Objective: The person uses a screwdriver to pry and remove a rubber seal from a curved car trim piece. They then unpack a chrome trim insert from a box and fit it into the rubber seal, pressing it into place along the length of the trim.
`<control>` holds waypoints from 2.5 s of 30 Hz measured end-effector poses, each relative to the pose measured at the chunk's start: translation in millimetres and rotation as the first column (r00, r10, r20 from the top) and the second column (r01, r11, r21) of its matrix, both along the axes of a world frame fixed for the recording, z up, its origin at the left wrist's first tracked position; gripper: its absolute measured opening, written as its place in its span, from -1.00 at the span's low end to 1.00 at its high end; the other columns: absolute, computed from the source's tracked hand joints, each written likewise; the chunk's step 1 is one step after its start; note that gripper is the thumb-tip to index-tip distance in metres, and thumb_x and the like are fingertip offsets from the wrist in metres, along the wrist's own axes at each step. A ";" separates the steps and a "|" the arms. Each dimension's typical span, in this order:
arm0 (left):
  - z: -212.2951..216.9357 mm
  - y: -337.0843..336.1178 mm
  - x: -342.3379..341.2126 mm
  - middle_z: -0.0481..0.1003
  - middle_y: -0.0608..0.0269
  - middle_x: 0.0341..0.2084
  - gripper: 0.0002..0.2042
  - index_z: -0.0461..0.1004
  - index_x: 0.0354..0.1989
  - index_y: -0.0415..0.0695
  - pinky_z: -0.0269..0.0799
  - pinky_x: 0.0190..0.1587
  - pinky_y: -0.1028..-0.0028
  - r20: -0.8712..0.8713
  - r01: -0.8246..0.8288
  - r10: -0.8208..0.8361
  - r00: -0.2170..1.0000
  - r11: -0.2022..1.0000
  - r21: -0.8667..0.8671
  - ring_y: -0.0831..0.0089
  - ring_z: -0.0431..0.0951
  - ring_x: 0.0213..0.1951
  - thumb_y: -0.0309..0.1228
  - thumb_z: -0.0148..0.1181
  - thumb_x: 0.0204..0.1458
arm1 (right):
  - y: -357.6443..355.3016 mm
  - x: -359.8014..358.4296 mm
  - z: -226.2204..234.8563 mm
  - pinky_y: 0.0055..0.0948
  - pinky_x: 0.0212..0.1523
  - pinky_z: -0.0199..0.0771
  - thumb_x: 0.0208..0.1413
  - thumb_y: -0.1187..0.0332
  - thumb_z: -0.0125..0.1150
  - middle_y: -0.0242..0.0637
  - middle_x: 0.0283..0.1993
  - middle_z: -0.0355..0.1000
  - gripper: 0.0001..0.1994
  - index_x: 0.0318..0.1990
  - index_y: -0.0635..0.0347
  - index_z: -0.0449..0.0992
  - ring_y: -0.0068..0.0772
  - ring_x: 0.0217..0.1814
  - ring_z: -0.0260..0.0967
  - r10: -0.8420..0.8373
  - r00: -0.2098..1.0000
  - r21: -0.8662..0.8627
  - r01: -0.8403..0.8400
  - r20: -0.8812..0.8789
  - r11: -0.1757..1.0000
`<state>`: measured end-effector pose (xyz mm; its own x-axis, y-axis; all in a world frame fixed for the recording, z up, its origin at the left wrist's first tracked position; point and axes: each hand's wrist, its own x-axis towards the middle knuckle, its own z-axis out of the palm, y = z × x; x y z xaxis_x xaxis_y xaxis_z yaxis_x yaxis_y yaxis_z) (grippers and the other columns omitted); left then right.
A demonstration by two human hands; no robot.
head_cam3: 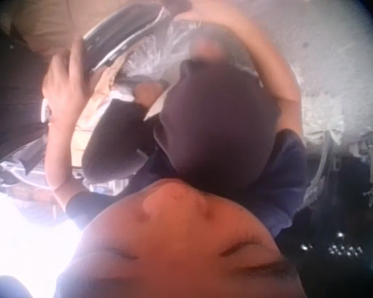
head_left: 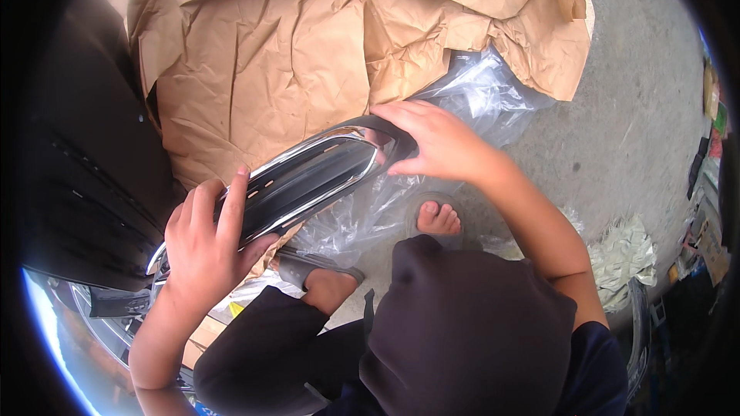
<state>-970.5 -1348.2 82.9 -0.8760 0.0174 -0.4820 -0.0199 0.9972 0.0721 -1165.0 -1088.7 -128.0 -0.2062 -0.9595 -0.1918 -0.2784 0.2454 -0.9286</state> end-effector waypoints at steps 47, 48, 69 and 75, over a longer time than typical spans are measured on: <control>-5.2 -0.4 -41.9 0.60 -0.33 -0.24 -0.30 0.47 -0.02 -0.47 0.53 -0.04 0.14 0.810 -0.788 0.369 0.456 0.591 0.174 -0.07 0.66 -0.13 0.14 0.28 0.23 | -0.9 37.0 6.0 -0.16 0.16 0.51 -0.25 0.11 0.76 -0.11 0.04 0.53 -0.26 0.09 0.23 0.52 -0.02 0.12 0.49 -0.244 0.970 0.056 0.243 0.005 0.968; -3.7 1.3 -40.8 0.59 -0.34 -0.24 -0.31 0.45 -0.02 -0.46 0.52 -0.04 0.13 0.807 -0.788 0.375 0.456 0.592 0.170 -0.07 0.65 -0.13 0.13 0.29 0.23 | 0.8 39.2 5.0 -0.16 0.17 0.51 -0.27 0.12 0.77 -0.10 0.05 0.52 -0.25 0.09 0.23 0.52 -0.02 0.13 0.48 -0.272 0.962 0.003 0.272 -0.015 0.962; -25.6 -33.6 -65.8 0.65 -0.07 -0.18 -0.48 0.55 0.08 -0.38 0.52 0.00 0.26 0.695 -0.671 0.333 0.637 0.682 0.289 0.14 0.66 -0.12 -0.03 0.11 0.42 | 9.2 24.2 -5.1 -0.40 0.07 0.56 0.48 0.19 0.19 -0.23 -0.05 0.66 -0.66 0.05 0.37 0.63 -0.46 -0.02 0.58 -0.538 0.746 0.321 0.437 0.392 0.840; 5.5 31.8 -37.3 0.54 0.06 -0.10 -0.54 0.50 0.08 -0.20 0.49 -0.01 0.15 -0.074 0.102 -0.082 0.994 0.942 0.319 0.02 0.57 -0.09 -0.37 0.45 0.00 | 28.2 21.7 -8.4 -0.34 0.08 0.62 0.52 0.17 0.11 -0.18 -0.08 0.64 -0.62 0.02 0.41 0.61 -0.38 -0.03 0.61 -0.616 0.652 0.333 0.518 0.442 0.788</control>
